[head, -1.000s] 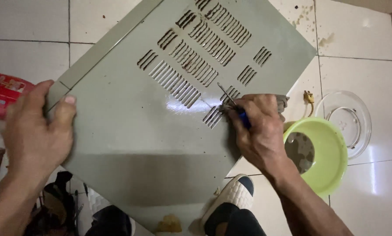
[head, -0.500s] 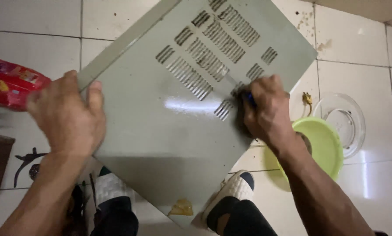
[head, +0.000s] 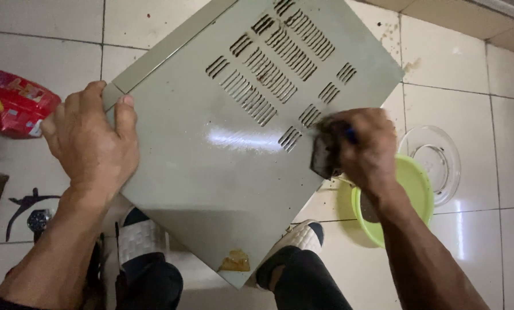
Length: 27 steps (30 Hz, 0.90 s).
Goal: Cleaning the top vents of a microwave using a cloth and a small tool to reach into the narrow slots.
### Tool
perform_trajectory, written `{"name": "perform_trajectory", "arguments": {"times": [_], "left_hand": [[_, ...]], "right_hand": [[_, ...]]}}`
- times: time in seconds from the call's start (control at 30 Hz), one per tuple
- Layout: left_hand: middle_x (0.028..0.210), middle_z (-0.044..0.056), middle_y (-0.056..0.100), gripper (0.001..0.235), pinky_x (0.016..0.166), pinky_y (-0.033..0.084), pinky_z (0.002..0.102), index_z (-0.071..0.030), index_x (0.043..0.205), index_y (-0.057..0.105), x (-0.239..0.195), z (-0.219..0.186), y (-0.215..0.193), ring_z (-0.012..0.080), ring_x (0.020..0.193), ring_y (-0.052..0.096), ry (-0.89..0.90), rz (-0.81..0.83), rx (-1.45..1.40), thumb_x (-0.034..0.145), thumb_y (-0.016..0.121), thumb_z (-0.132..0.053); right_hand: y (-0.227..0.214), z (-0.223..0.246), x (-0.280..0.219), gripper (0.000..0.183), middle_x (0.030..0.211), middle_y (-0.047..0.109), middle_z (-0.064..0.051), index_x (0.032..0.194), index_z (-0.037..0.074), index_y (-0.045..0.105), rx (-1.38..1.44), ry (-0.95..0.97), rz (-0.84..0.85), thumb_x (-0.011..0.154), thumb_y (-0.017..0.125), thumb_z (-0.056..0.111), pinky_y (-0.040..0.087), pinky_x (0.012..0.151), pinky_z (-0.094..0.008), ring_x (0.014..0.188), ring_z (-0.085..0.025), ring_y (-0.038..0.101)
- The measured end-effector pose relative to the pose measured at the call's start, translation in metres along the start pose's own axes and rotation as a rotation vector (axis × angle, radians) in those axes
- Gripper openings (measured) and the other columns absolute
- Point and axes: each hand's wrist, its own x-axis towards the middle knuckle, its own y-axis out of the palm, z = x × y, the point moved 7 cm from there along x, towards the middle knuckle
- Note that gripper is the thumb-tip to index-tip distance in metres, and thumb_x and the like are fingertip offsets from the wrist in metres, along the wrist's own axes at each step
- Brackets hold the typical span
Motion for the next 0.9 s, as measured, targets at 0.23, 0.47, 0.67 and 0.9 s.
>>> {"name": "perform_trajectory", "arguments": {"times": [0.23, 0.47, 0.67, 0.9], "left_hand": [[0.116, 0.024, 0.071, 0.042, 0.092, 0.036, 0.054, 0.005, 0.132, 0.07, 0.002, -0.003, -0.001, 0.0439, 0.108, 0.06, -0.021, 0.047, -0.058, 0.114, 0.058, -0.031], [0.113, 0.023, 0.073, 0.04, 0.087, 0.038, 0.055, 0.003, 0.132, 0.07, 0.002, -0.003, -0.002, 0.0438, 0.105, 0.061, -0.008, 0.021, -0.031, 0.114, 0.061, -0.031], [0.112, 0.021, 0.072, 0.042, 0.087, 0.038, 0.054, 0.002, 0.132, 0.071, 0.001, 0.0, 0.001, 0.0423, 0.105, 0.062, -0.022, 0.025, -0.045, 0.112, 0.061, -0.033], [0.113, 0.023, 0.071, 0.043, 0.09, 0.037, 0.056, 0.003, 0.132, 0.07, 0.003, -0.001, 0.001, 0.0445, 0.108, 0.062, -0.049, 0.062, -0.03, 0.114, 0.058, -0.033]], "right_hand": [[0.001, -0.054, -0.02, 0.005, 0.098, 0.069, -0.014, 0.099, 0.001, 0.074, -0.072, 0.469, -0.12, 0.095, 0.071, 0.0, 0.049, 0.077, -0.044, 0.093, -0.03, 0.061], [0.034, 0.013, -0.004, 0.009, 0.103, 0.064, -0.016, 0.101, -0.004, 0.071, -0.097, 0.257, -0.015, 0.092, 0.071, -0.001, 0.054, 0.069, -0.04, 0.092, -0.031, 0.058], [0.011, -0.065, -0.006, 0.019, 0.101, 0.075, -0.011, 0.105, 0.011, 0.077, -0.128, 0.603, -0.14, 0.091, 0.081, 0.023, 0.05, 0.078, -0.044, 0.093, -0.03, 0.066], [0.029, 0.02, -0.007, 0.012, 0.099, 0.068, -0.015, 0.106, 0.001, 0.068, 0.032, 0.175, -0.027, 0.097, 0.061, 0.004, 0.048, 0.076, -0.04, 0.091, -0.028, 0.06]]}}
